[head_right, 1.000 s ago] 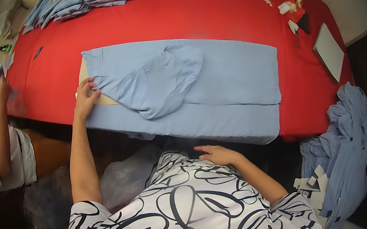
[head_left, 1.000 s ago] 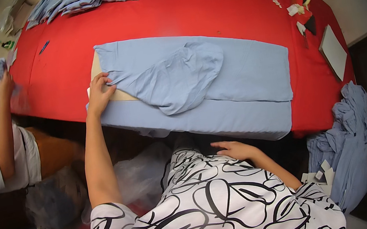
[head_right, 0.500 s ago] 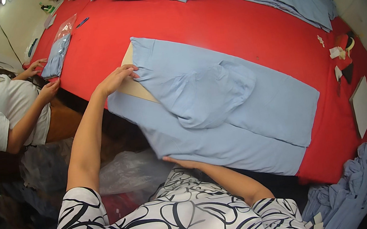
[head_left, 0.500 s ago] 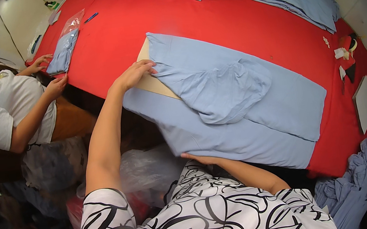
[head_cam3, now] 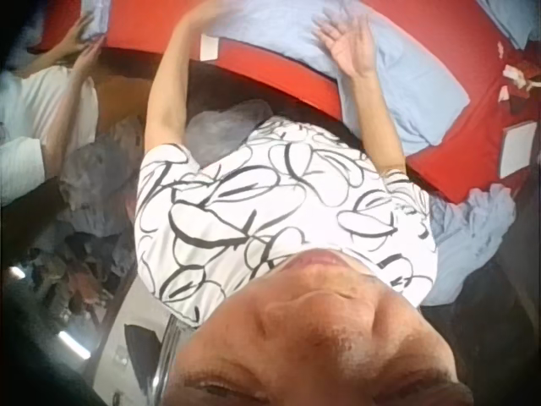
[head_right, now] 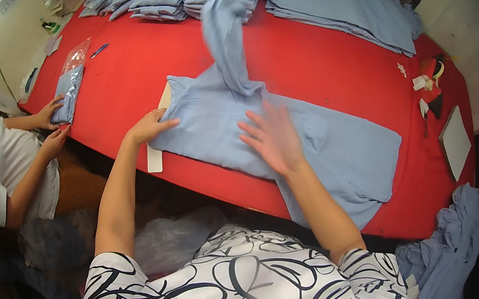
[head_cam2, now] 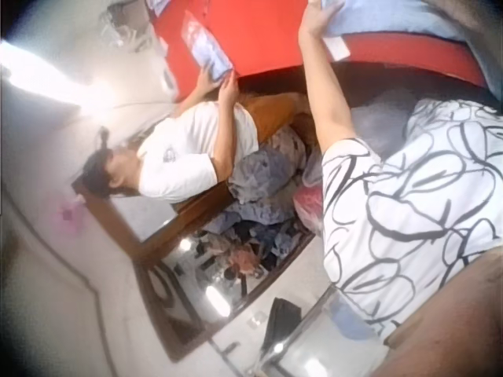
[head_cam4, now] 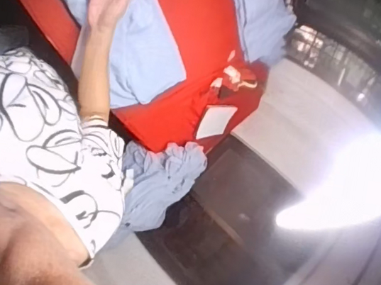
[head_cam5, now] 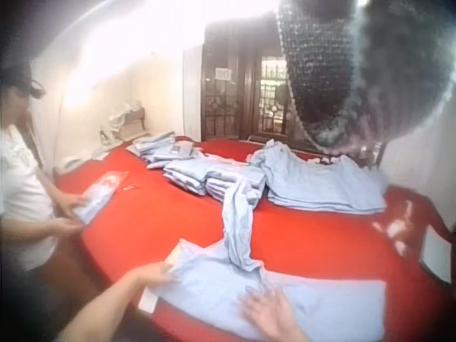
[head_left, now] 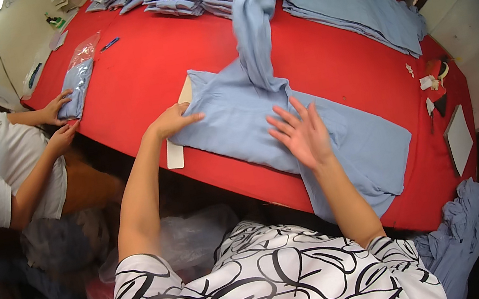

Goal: The person folds blue shirts on a red table using a cardboard template, attaches price tags, and organizes the finished garments into stacks.

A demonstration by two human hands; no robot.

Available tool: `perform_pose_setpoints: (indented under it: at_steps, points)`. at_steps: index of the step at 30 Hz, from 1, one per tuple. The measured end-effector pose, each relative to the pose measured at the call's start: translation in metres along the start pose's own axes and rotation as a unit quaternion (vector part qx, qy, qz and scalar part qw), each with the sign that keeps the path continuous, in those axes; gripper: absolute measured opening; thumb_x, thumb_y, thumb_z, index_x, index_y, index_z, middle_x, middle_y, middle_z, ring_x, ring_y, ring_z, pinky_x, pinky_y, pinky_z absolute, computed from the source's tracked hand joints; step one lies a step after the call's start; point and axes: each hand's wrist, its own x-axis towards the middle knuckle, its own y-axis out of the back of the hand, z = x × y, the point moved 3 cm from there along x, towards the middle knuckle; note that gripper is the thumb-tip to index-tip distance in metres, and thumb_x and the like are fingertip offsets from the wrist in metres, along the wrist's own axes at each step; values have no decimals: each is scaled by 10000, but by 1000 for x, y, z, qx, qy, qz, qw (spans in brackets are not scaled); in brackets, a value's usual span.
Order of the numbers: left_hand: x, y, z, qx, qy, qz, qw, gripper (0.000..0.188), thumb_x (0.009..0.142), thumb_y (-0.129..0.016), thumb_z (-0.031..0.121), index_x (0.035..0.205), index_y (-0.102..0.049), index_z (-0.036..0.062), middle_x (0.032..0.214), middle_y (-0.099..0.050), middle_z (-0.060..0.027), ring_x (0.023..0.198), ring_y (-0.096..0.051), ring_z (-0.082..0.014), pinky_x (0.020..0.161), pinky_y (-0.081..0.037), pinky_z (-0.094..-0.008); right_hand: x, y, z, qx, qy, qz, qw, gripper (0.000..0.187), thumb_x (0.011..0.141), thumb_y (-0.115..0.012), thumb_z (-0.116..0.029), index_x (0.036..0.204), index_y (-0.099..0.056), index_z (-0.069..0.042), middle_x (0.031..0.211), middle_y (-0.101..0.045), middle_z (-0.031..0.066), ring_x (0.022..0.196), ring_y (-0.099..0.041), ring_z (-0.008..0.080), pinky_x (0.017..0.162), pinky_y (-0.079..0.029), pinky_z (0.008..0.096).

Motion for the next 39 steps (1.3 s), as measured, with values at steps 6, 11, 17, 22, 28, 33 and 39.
perform_pose_setpoints:
  at_steps: [6, 11, 17, 22, 28, 33, 39]
  points:
    - [-8, -11, 3, 41, -128, 100, 986, 340, 851, -655, 181, 1133, -624, -7, 1135, -628, -207, 1053, -604, -364, 920, -469, -440, -142, 78, 2, -485, 48, 130, 864, 152, 955, -578, -95, 1040, -637, 16, 966, -675, 126, 782, -634, 226, 696, -511, 336]
    - [2, -24, 24, 298, -146, 203, 921, 302, 826, -621, 97, 1108, -612, -10, 1017, -623, -195, 994, -591, -395, 876, -470, -471, -233, 128, 13, -713, 184, 229, 636, 74, 876, -616, -9, 949, -629, -8, 830, -610, 93, 675, -591, 162, 627, -462, 273]
    - [6, -42, 50, 313, -116, 284, 899, 324, 841, -619, 84, 1136, -574, -43, 1140, -578, -191, 1072, -531, -379, 911, -453, -437, -306, 230, 54, -296, 9, 499, 815, 667, 817, -678, -95, 1415, -383, -66, 1359, -495, 139, 1168, -519, 230, 870, -468, 344]
    - [23, -58, 37, 168, -222, 338, 899, 273, 887, -591, 37, 1144, -553, -50, 1139, -570, -192, 1038, -530, -365, 909, -445, -433, -275, 242, 67, -29, 15, 340, 940, 628, 863, -691, -131, 1412, -390, -83, 1403, -474, 68, 1277, -438, 193, 1045, -361, 443]
    - [29, -63, 20, 121, -210, 405, 882, 217, 905, -564, 21, 1118, -571, -18, 1035, -602, -172, 955, -585, -363, 803, -477, -415, -285, 224, 34, -153, -52, 350, 923, 455, 911, -677, -156, 1331, -524, -73, 1291, -590, 57, 1201, -532, 190, 1032, -398, 418]
    - [37, -61, 16, 127, -198, 433, 870, 227, 926, -539, 50, 1148, -564, 8, 1060, -624, -171, 930, -624, -372, 736, -507, -433, -273, 228, 48, -50, -44, 278, 958, 446, 896, -643, -57, 1324, -534, 7, 1327, -591, 111, 1238, -543, 242, 1046, -422, 440]
    - [37, -55, 14, 124, -161, 418, 885, 250, 940, -530, 80, 1182, -546, 20, 1074, -647, -175, 920, -640, -387, 732, -522, -450, -294, 211, -49, 25, 138, 223, 965, 560, 824, -664, -211, 1311, -504, 14, 1321, -576, 170, 1216, -569, 348, 1070, -431, 511]
